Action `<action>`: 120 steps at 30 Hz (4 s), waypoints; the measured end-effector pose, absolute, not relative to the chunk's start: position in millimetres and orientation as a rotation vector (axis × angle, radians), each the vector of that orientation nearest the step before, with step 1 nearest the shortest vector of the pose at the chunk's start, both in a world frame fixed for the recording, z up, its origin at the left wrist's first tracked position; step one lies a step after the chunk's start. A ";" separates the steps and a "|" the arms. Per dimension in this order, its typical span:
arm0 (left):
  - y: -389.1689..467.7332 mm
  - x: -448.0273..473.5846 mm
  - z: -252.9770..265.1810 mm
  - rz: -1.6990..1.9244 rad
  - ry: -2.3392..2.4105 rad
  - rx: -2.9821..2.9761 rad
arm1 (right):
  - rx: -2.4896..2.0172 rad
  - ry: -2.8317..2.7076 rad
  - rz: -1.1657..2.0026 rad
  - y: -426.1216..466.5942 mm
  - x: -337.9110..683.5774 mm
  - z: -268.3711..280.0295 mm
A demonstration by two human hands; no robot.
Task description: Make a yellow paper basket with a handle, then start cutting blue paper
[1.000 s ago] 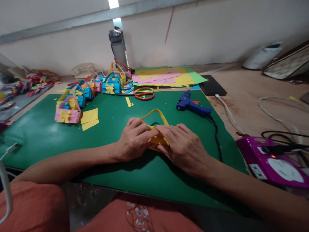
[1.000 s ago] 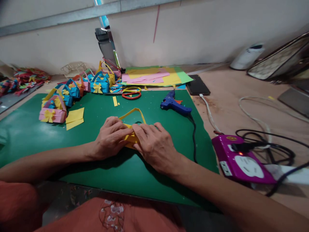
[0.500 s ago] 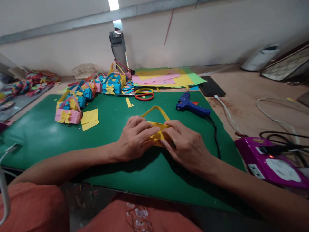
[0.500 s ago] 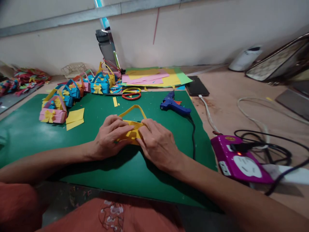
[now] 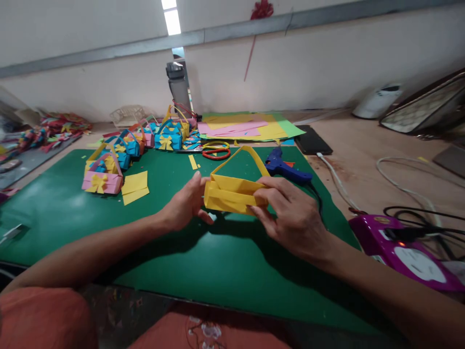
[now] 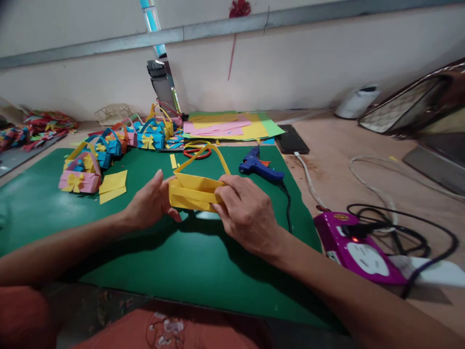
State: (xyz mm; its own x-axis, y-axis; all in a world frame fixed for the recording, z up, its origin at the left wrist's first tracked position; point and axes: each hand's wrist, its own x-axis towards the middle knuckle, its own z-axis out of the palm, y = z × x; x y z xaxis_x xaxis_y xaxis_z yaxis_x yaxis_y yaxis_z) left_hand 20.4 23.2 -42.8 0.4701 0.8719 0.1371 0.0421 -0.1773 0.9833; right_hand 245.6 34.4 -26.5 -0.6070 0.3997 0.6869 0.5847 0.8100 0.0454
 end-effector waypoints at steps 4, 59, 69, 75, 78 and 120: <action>24.4 21.5 -38.4 0.583 0.634 1.593 | -0.581 -2.336 -0.435 38.4 243.9 -29.5; 15.0 30.0 -43.0 0.616 0.794 0.964 | -0.544 -2.310 -0.508 36.3 242.1 -38.4; 13.2 30.3 -40.7 0.622 0.812 0.948 | -0.585 -2.237 -0.413 36.0 243.1 -34.0; 13.4 30.2 -41.7 0.691 0.823 0.989 | -0.629 -2.263 -0.403 37.9 243.5 -33.3; 13.8 30.2 -42.5 0.718 0.831 1.008 | -0.619 -2.259 -0.378 37.0 243.5 -34.3; 4.1 36.2 -36.7 0.748 1.174 1.523 | -1.078 -1.945 1.060 26.7 233.9 -27.5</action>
State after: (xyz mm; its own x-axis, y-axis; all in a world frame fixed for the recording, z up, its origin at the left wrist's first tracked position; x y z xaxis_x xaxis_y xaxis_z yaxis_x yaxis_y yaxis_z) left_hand 36.2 4.1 -36.7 0.3298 0.9379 -0.1075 0.2988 0.0043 0.9543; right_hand 233.9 26.7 -27.5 -0.4380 0.8846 0.1601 0.3447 0.3297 -0.8789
